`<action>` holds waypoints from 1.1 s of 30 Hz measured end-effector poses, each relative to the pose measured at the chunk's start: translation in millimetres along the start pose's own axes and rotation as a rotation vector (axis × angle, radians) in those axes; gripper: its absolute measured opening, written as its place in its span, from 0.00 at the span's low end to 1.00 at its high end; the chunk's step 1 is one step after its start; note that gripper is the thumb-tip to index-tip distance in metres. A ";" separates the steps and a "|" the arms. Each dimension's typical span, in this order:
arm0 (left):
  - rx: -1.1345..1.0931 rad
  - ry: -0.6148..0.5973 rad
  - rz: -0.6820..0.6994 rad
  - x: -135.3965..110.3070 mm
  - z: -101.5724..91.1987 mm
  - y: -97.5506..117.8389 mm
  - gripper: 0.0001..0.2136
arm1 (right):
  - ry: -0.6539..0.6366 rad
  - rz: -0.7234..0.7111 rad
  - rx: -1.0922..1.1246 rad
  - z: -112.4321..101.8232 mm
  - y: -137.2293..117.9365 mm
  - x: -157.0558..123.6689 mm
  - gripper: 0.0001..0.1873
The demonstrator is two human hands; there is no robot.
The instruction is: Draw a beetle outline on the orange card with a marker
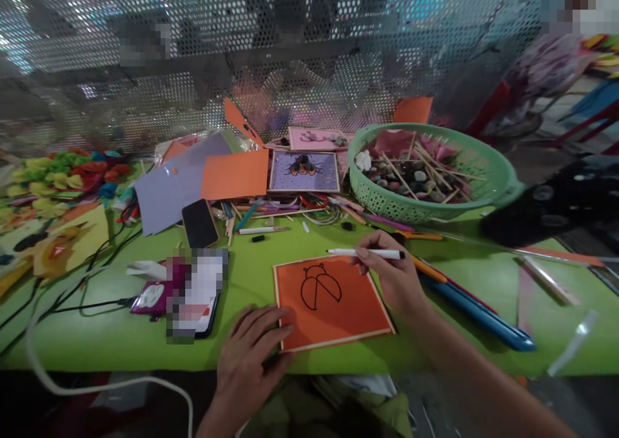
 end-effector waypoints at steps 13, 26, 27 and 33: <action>0.022 -0.046 0.007 3.1 -0.6 5.4 0.09 | 0.031 0.004 -0.056 1.2 -7.0 -4.7 0.06; -0.006 -0.048 0.008 0.5 -1.9 5.8 0.08 | 0.034 0.009 -0.060 2.6 -7.6 -4.4 0.07; -0.006 -0.050 0.008 0.5 -1.9 5.7 0.08 | 0.032 0.015 -0.059 2.8 -7.5 -4.9 0.08; 0.002 -0.060 0.001 0.2 -0.5 5.0 0.09 | -0.101 0.136 -0.131 7.3 -2.6 -10.5 0.13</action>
Point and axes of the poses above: each hand's wrist, its own x-axis towards the middle knuckle, its own z-axis out of the palm, y = z × x, the point moved 4 cm from there along x, towards the middle knuckle, and after that the axes turned 10 degrees about x, right-handed, at the moved point
